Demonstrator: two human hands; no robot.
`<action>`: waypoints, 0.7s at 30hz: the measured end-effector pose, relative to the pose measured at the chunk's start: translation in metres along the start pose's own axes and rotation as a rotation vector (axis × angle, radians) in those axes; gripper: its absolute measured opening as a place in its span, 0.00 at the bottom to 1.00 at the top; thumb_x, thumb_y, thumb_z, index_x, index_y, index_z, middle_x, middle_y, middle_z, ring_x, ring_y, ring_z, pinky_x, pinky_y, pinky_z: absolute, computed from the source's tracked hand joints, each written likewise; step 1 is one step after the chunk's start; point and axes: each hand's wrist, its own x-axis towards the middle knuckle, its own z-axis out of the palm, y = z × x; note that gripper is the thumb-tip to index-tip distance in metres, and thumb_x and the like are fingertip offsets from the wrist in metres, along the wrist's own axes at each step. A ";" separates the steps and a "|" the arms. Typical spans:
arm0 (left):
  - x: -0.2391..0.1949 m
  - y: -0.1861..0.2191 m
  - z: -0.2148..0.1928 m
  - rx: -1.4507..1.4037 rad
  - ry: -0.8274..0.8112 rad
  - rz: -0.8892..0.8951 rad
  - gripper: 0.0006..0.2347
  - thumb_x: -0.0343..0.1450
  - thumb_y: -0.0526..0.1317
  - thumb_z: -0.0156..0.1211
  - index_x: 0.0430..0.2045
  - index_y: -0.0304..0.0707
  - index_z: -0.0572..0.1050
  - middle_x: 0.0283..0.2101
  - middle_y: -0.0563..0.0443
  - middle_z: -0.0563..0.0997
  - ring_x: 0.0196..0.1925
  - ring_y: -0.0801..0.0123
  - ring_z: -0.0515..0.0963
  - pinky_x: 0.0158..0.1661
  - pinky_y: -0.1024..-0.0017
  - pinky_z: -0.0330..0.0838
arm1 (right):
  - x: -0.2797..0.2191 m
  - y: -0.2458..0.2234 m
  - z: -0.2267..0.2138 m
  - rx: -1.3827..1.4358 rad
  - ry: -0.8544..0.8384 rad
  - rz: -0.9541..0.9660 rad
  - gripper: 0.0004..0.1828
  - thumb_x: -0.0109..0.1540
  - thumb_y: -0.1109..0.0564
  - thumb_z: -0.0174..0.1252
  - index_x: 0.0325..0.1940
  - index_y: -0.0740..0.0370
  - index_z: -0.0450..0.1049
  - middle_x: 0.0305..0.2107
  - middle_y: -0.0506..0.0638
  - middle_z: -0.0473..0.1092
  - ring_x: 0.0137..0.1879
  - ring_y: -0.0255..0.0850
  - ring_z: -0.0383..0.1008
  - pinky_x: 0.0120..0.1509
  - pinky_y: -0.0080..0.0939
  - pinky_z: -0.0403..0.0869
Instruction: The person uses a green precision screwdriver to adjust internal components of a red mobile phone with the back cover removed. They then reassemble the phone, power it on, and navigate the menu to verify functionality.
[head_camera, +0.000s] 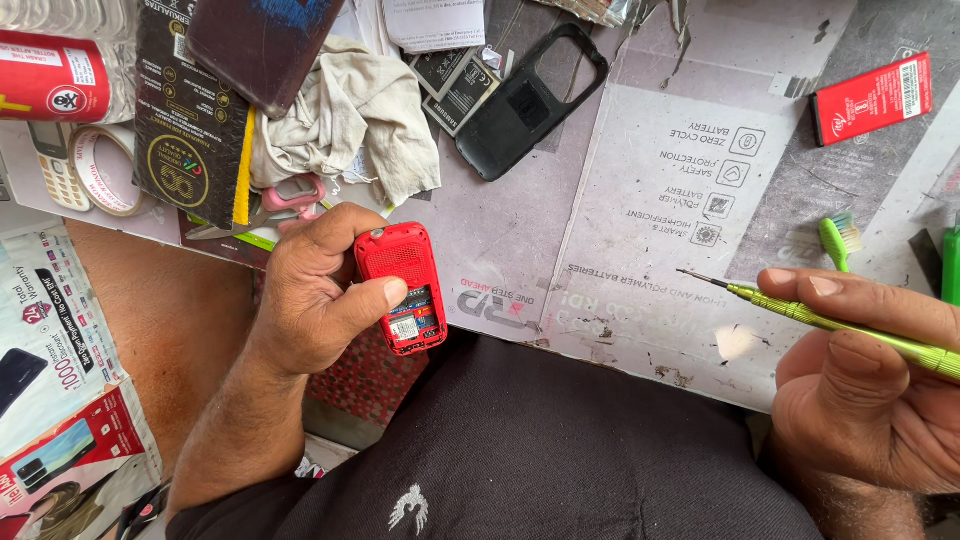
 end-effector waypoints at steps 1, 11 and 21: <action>0.000 0.000 0.000 -0.004 0.000 -0.004 0.08 0.68 0.32 0.63 0.38 0.32 0.73 0.29 0.60 0.74 0.30 0.85 0.70 0.32 0.81 0.68 | 0.000 0.000 0.000 -0.002 0.002 -0.002 0.20 0.76 0.46 0.52 0.57 0.68 0.66 0.39 0.63 0.77 0.30 0.38 0.76 0.35 0.31 0.74; 0.000 -0.004 0.004 -0.014 0.011 -0.048 0.08 0.68 0.32 0.63 0.38 0.32 0.73 0.31 0.60 0.73 0.31 0.85 0.70 0.32 0.81 0.66 | 0.000 0.000 0.004 0.014 0.003 -0.014 0.19 0.76 0.47 0.52 0.59 0.67 0.65 0.39 0.63 0.77 0.30 0.39 0.76 0.36 0.33 0.75; 0.003 -0.012 0.003 -0.219 0.043 -0.067 0.08 0.72 0.32 0.62 0.42 0.31 0.72 0.37 0.57 0.76 0.39 0.83 0.73 0.45 0.78 0.71 | -0.002 -0.002 0.001 0.014 -0.011 -0.016 0.19 0.77 0.47 0.52 0.60 0.66 0.65 0.39 0.63 0.77 0.31 0.40 0.77 0.37 0.34 0.76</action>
